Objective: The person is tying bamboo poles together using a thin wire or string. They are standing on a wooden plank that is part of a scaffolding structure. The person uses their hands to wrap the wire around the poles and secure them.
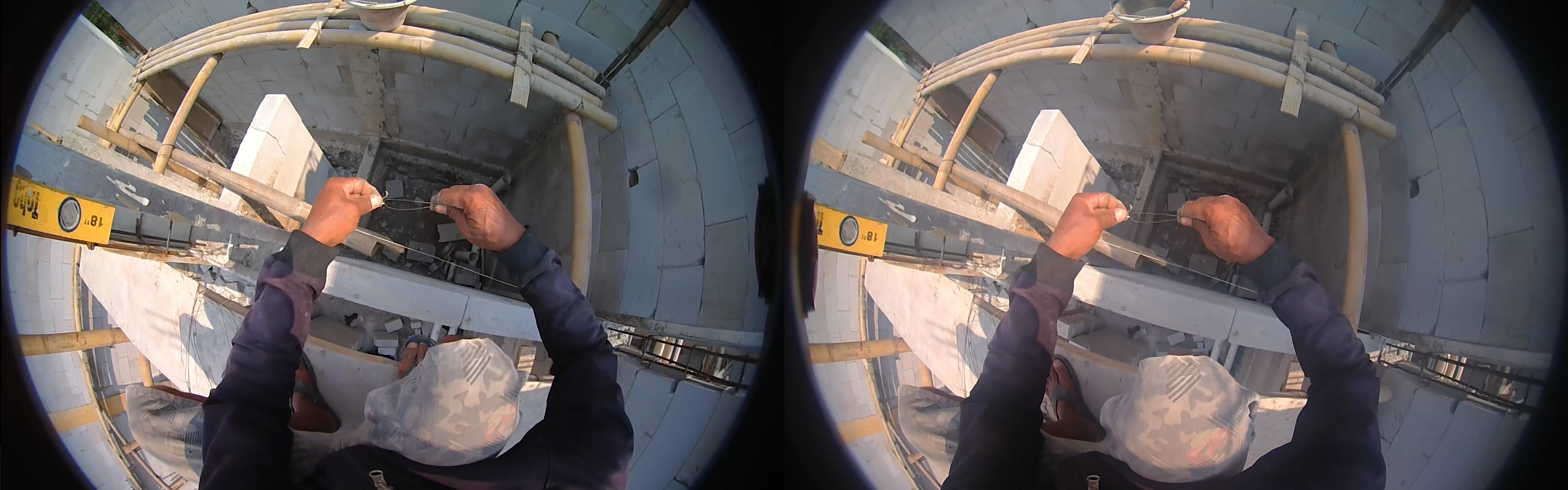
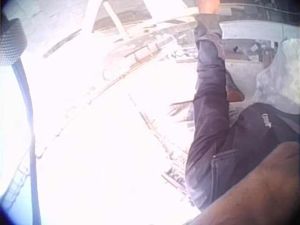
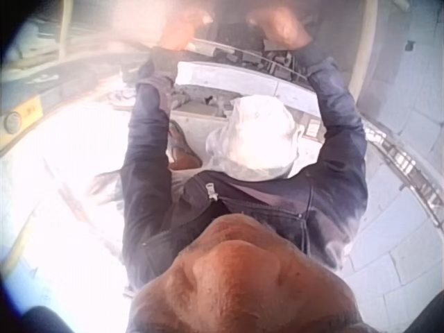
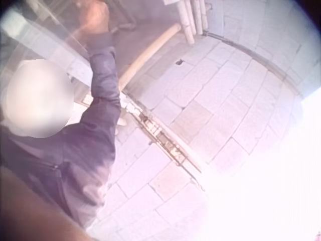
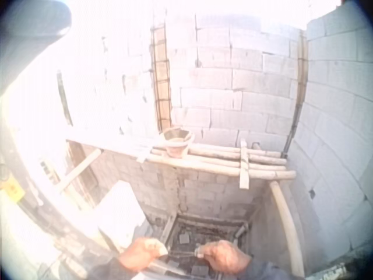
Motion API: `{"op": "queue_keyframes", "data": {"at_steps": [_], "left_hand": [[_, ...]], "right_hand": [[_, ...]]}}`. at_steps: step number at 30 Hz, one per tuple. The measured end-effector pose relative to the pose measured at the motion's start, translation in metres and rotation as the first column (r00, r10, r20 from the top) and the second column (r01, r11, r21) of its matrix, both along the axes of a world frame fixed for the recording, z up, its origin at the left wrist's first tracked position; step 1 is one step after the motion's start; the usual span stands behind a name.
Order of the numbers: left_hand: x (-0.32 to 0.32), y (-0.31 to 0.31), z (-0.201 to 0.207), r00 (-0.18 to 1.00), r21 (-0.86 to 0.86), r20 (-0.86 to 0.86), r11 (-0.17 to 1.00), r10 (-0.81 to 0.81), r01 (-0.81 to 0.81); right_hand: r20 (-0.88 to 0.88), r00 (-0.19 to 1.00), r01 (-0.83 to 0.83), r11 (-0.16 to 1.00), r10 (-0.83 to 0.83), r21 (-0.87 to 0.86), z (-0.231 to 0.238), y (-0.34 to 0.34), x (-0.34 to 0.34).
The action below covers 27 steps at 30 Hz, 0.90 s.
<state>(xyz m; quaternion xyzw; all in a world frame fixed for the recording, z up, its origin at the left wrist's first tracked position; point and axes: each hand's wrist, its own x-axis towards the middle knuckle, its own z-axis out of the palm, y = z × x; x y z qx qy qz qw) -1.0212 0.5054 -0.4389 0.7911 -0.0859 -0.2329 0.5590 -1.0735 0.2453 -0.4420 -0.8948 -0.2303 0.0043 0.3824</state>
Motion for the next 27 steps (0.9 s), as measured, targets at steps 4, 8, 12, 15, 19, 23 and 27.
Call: {"op": "queue_keyframes", "data": {"at_steps": [4,8,12,15,19,23,27], "left_hand": [[-0.002,-0.008,0.006,0.994,-0.065,-0.106,0.998,0.005,-0.012],[-0.008,-0.013,0.011,0.994,-0.053,-0.102,0.998,-0.032,0.027],[-0.010,-0.011,0.011,0.992,-0.068,-0.123,0.998,-0.027,0.018],[-0.011,-0.008,0.010,0.996,-0.031,-0.044,0.997,-0.072,0.071],[-0.013,-0.006,0.010,0.992,0.037,-0.009,0.991,-0.129,0.129],[-0.015,-0.010,0.006,0.998,-0.065,0.004,0.996,-0.063,0.063],[-0.017,-0.016,0.006,0.997,-0.047,0.022,0.996,-0.076,0.077]], "right_hand": [[-0.100,0.995,0.018,0.997,-0.011,0.077,0.012,0.011,-0.005],[0.100,0.994,0.014,0.975,-0.037,0.220,0.002,0.040,-0.002],[0.220,0.969,0.050,0.957,-0.116,0.285,-0.008,0.051,-0.001],[0.198,0.966,0.118,0.967,-0.164,0.225,-0.009,0.053,-0.005],[0.175,0.968,0.138,0.962,-0.181,0.236,-0.009,0.054,-0.008],[0.209,0.954,0.148,0.945,-0.214,0.291,-0.013,0.055,-0.006],[0.236,0.949,0.158,0.963,-0.210,0.219,-0.014,0.052,-0.004]]}}
